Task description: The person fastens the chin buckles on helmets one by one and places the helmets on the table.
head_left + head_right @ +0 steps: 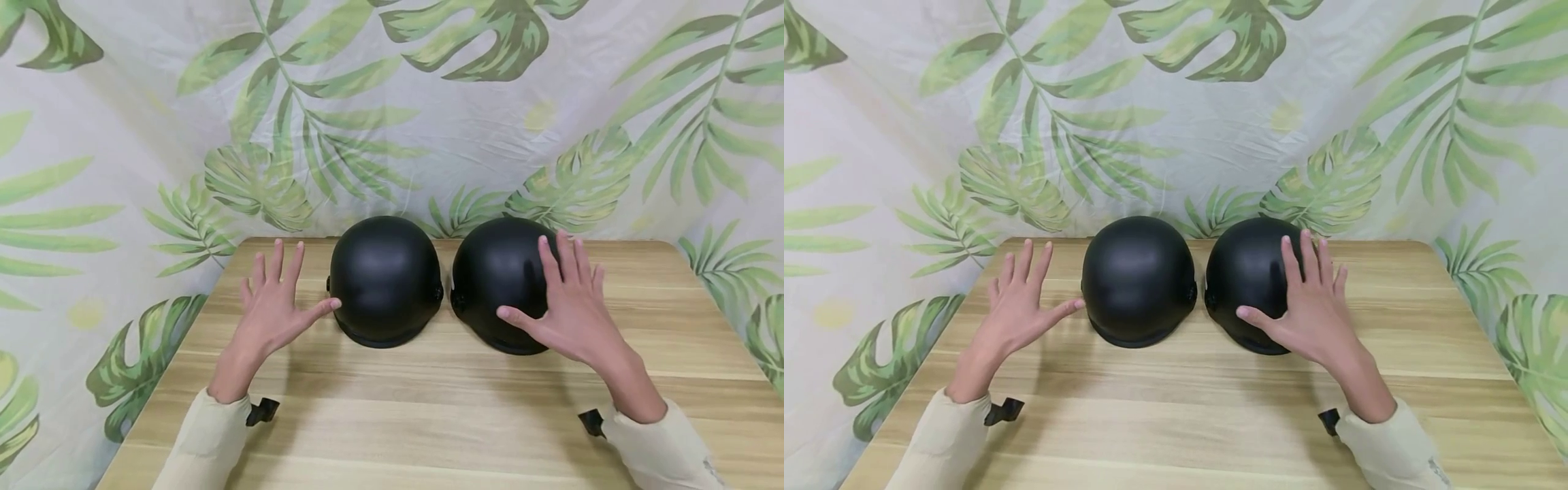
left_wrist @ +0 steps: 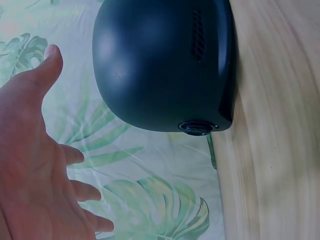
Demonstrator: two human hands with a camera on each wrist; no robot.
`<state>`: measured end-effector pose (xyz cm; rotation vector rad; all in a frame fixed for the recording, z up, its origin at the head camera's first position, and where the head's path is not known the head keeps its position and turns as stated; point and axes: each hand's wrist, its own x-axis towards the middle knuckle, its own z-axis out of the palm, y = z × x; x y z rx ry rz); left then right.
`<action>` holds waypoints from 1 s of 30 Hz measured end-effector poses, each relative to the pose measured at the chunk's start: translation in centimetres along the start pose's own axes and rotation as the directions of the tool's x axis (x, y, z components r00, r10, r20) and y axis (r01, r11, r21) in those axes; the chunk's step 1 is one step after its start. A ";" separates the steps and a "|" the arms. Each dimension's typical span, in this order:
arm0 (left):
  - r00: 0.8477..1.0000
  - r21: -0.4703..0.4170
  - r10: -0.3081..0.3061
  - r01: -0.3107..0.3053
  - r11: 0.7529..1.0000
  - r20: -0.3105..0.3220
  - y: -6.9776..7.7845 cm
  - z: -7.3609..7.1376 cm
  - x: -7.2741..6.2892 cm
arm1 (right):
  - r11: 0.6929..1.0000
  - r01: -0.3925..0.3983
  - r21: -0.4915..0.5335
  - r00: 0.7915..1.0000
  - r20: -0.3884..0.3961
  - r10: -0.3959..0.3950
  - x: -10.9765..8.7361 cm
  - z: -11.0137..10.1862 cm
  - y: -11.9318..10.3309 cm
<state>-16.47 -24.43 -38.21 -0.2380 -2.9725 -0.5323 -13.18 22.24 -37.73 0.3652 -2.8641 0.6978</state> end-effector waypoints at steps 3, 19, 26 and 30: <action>1.000 -0.049 0.013 -0.013 0.999 0.011 -0.1 -0.1 0.4 | 1.000 0.024 0.014 1.000 -0.005 -0.024 0.8 0.3 -1.2; 0.997 -0.215 0.073 -0.068 0.974 0.013 -0.1 -0.5 2.0 | 0.980 0.113 0.165 0.993 -0.003 -0.114 4.6 3.9 -5.8; 0.996 -0.253 0.091 -0.086 0.964 0.009 -0.1 -0.2 2.6 | 0.951 0.104 0.291 0.994 0.009 -0.112 5.7 5.7 -7.5; 0.994 -0.283 0.108 -0.108 0.953 -0.016 -0.4 0.1 3.1 | 0.929 0.089 0.359 0.995 0.011 -0.100 6.4 6.6 -8.1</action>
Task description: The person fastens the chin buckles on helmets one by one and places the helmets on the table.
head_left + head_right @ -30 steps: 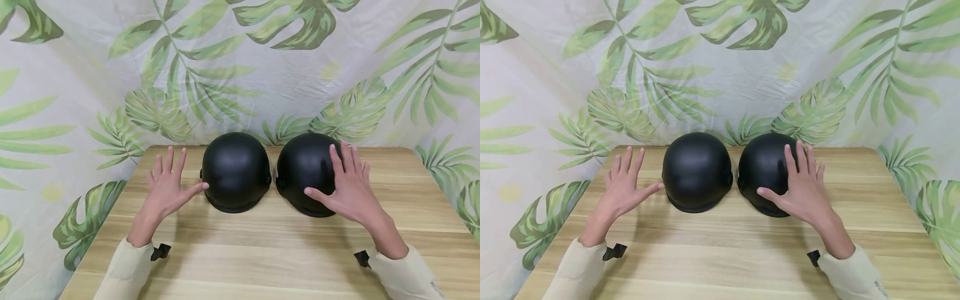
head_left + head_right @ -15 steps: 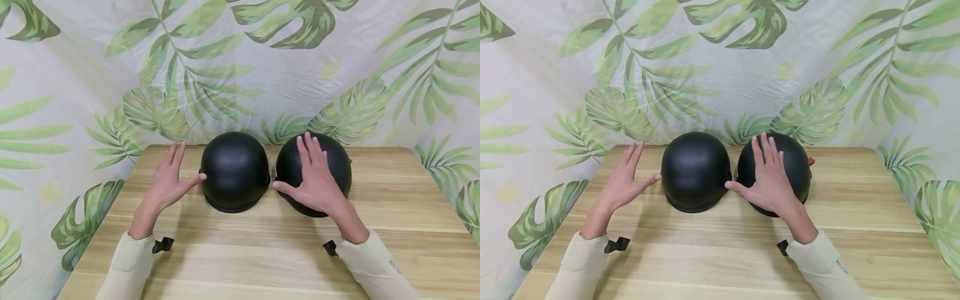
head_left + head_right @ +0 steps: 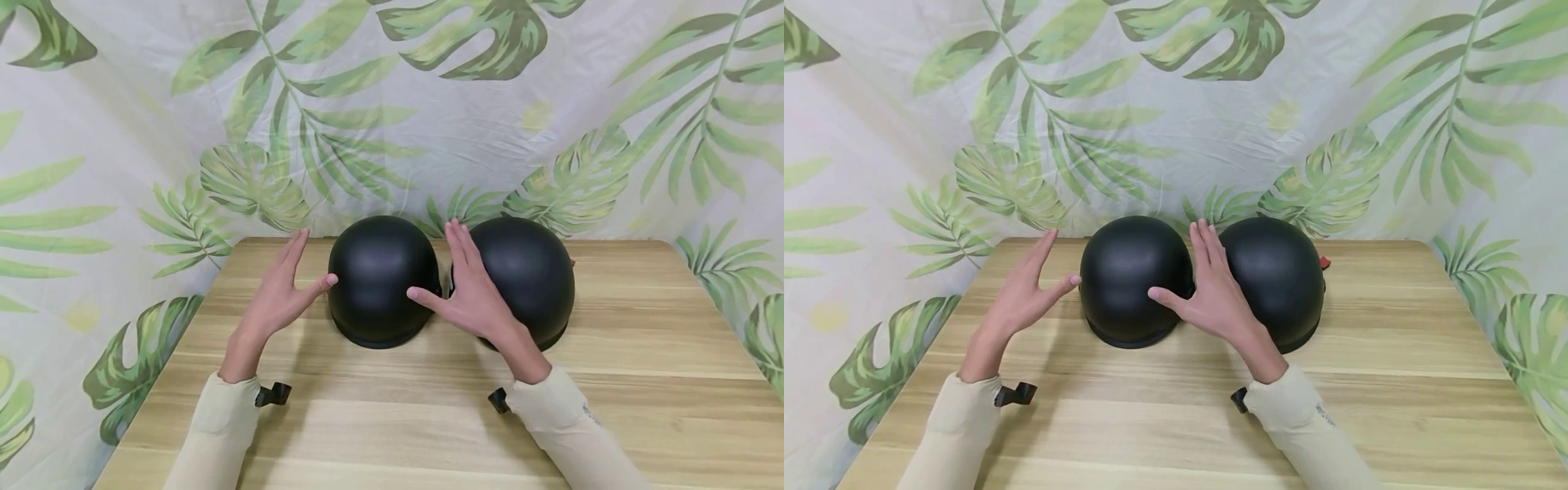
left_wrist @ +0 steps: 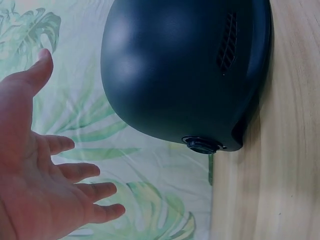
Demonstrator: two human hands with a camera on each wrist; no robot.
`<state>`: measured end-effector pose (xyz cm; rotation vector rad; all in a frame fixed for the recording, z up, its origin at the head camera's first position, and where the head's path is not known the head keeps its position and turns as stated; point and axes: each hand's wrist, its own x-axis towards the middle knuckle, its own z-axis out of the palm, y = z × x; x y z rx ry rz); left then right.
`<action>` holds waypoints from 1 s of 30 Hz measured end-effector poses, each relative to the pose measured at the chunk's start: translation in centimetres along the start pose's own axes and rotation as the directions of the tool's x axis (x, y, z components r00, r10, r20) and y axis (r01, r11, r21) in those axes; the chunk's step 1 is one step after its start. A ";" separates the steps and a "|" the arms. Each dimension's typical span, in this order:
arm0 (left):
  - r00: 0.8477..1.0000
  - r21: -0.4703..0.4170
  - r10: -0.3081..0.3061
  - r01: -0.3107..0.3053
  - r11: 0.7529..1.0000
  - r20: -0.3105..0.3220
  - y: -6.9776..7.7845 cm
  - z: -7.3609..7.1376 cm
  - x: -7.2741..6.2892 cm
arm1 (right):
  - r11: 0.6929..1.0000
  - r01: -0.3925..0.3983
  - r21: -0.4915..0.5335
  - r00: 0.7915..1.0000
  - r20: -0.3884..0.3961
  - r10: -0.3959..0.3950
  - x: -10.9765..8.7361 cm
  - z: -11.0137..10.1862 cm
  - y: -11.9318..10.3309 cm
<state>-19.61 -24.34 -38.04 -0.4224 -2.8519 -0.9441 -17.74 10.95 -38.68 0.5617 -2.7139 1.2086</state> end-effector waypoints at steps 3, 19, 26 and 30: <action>1.000 -0.035 -0.003 0.003 0.999 -0.009 -0.4 0.2 0.4 | 0.999 -0.014 0.048 1.000 0.000 0.014 0.4 0.6 0.1; 0.999 -0.180 -0.048 0.044 0.983 -0.018 -1.6 1.6 1.4 | 0.981 -0.077 0.177 0.997 0.022 0.074 2.1 2.4 1.2; 0.999 -0.240 -0.034 0.028 0.970 -0.018 -1.7 2.3 1.5 | 0.971 -0.107 0.215 0.994 0.015 0.106 2.8 3.1 1.6; 0.999 -0.265 -0.034 0.028 0.964 -0.021 -1.7 2.6 1.6 | 0.965 -0.130 0.228 0.991 0.015 0.130 3.1 3.6 2.0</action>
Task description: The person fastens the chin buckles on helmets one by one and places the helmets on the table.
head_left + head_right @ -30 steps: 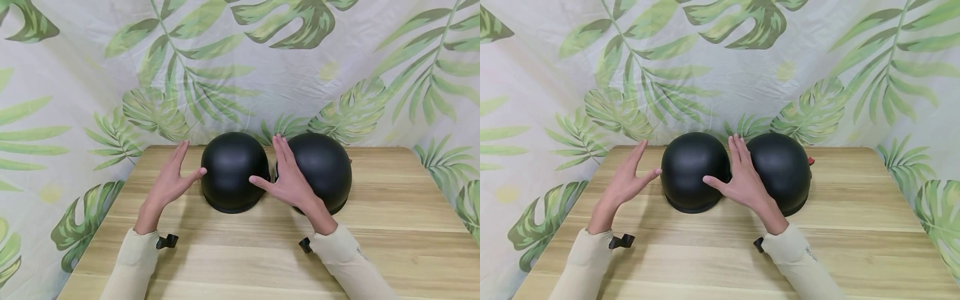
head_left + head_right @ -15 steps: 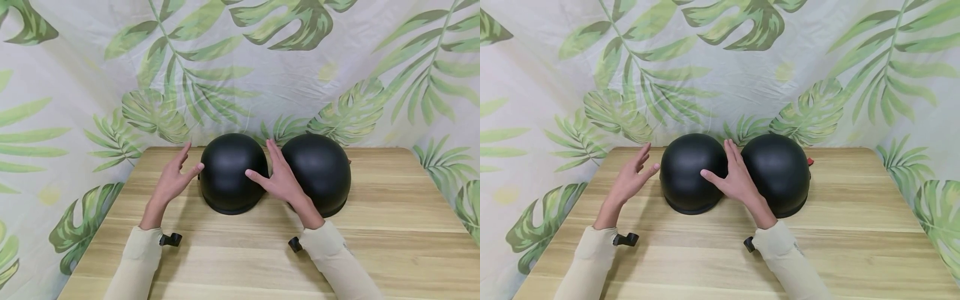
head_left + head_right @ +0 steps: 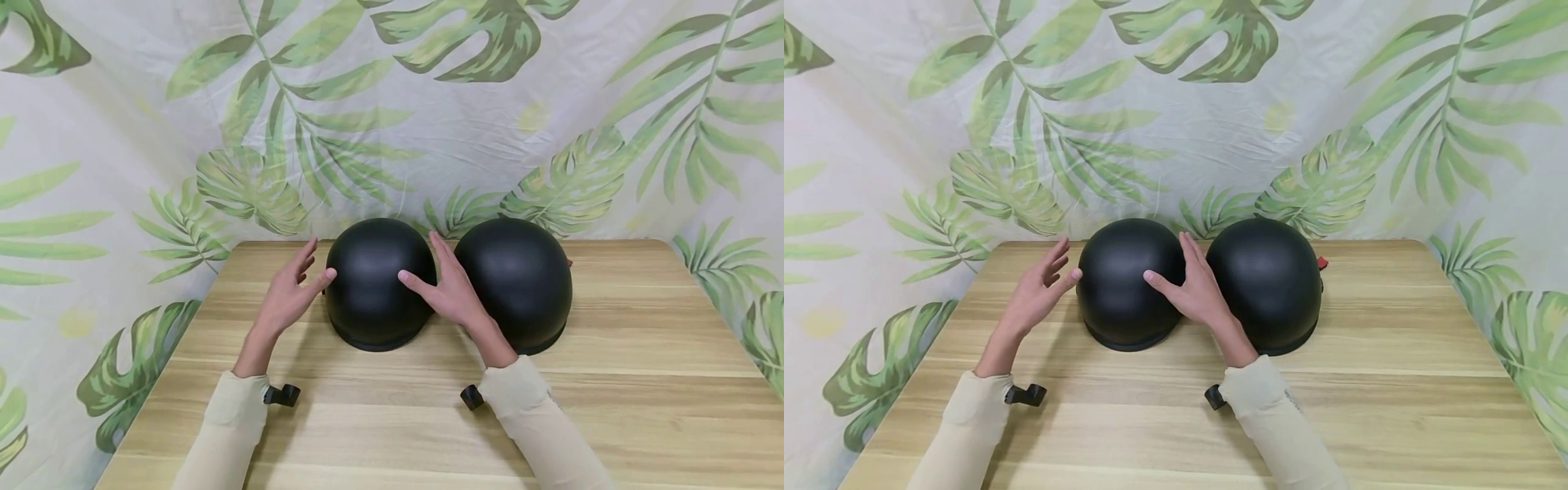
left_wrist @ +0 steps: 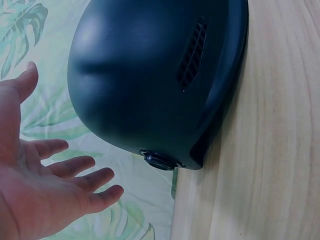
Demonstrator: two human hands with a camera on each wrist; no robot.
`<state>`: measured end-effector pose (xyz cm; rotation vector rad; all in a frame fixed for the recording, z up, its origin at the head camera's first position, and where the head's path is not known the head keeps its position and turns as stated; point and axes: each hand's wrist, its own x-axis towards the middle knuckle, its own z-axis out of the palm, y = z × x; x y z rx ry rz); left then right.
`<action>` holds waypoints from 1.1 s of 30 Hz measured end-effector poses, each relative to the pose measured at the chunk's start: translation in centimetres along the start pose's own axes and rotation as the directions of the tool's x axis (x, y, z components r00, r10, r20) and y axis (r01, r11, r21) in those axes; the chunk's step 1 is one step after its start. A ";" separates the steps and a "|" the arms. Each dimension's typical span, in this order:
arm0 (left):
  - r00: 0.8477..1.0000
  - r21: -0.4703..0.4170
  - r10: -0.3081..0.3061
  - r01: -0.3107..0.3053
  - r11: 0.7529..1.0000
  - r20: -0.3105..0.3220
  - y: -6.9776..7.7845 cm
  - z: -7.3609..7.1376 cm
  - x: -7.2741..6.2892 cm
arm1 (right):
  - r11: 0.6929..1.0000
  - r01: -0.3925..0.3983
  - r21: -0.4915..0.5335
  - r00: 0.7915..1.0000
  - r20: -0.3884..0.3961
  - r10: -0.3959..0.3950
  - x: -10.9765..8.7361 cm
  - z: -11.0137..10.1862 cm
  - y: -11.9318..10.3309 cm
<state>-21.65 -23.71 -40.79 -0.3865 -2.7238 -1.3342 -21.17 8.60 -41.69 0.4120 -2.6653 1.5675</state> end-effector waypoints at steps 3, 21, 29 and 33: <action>1.000 -0.019 -0.006 0.006 1.000 -0.003 0.0 0.2 0.1 | 1.000 -0.021 0.002 1.000 -0.001 0.021 0.2 0.2 0.2; 0.997 -0.102 -0.071 0.075 0.992 0.041 -0.9 1.4 -0.1 | 0.998 -0.067 0.017 0.998 -0.001 0.067 0.6 1.4 1.2; 0.988 -0.103 -0.129 0.138 0.985 0.090 -1.0 1.5 0.0 | 0.994 -0.099 0.045 0.995 -0.001 0.099 0.4 1.8 0.9; 0.984 -0.093 -0.136 0.147 0.985 0.113 -1.1 1.4 -0.2 | 0.995 -0.093 0.042 0.995 -0.016 0.094 0.3 2.1 1.0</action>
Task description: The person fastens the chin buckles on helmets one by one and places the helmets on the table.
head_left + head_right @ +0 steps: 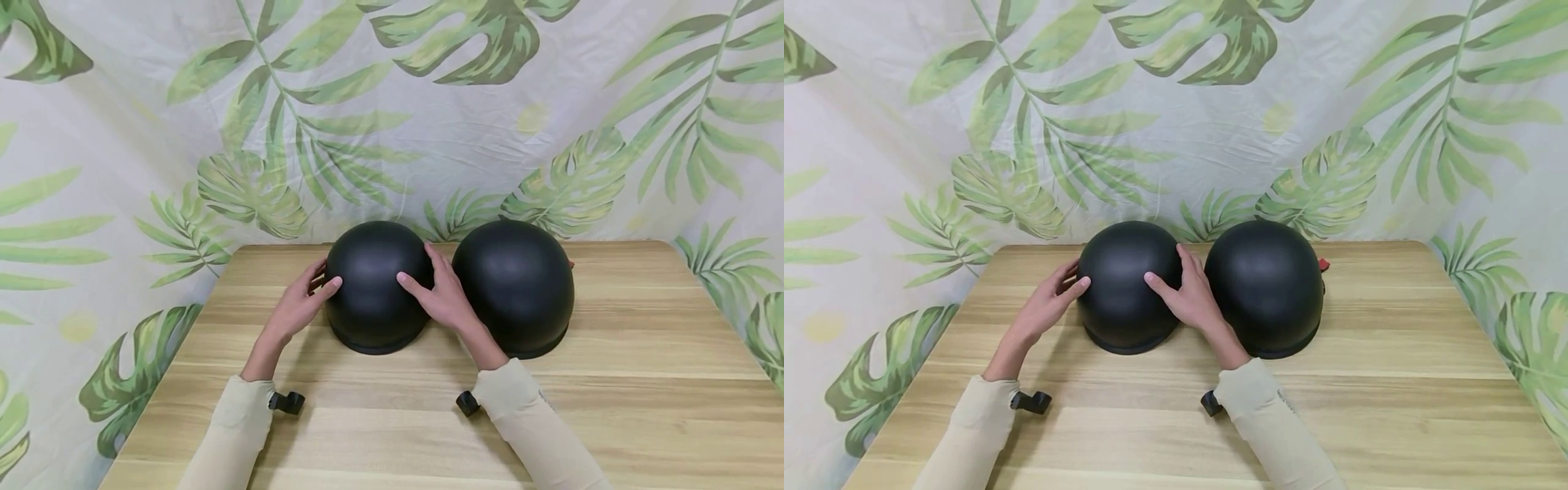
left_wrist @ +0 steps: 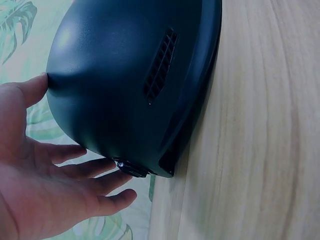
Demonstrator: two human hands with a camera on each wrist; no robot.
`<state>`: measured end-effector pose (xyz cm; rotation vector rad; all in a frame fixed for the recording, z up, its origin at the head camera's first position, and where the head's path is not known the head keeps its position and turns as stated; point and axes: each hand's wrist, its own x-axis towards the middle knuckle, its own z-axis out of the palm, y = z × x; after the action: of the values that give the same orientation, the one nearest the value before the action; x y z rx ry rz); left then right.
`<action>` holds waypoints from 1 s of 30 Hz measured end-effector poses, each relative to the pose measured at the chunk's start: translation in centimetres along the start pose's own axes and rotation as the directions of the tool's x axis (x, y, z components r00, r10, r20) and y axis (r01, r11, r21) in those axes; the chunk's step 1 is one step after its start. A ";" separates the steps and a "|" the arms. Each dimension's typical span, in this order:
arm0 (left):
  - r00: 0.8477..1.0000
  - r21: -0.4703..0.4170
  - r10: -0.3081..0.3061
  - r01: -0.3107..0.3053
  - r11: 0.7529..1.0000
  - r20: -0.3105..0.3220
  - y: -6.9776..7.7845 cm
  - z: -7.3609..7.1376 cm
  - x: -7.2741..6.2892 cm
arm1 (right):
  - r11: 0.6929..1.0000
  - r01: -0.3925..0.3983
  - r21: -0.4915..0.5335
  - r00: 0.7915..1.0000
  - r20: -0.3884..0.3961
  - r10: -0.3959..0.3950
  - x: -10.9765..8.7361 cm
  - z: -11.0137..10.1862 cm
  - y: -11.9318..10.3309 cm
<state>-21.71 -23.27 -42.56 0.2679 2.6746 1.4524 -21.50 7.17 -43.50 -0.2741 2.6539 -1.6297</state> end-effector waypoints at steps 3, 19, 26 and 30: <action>1.000 -0.012 0.006 -0.006 1.000 -0.002 -0.1 -0.1 -0.3 | 1.000 -0.001 -0.003 1.000 -0.005 0.001 0.0 0.3 0.1; 0.973 -0.043 0.154 -0.164 0.986 -0.171 0.7 -1.4 -0.4 | 0.996 0.022 0.092 0.999 -0.049 -0.018 0.5 1.3 -0.4; 0.964 -0.042 0.162 -0.175 0.984 -0.210 0.9 -1.8 -0.6 | 0.992 0.043 0.120 0.998 -0.045 -0.037 0.5 1.5 -0.4; 0.963 -0.036 0.151 -0.163 0.986 -0.224 1.0 -1.8 -0.7 | 0.994 0.031 0.108 0.999 -0.039 -0.027 0.5 1.5 -0.4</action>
<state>-21.22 -24.34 -40.80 0.3415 2.8380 1.6906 -21.77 5.58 -43.81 -0.2840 2.5880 -1.7978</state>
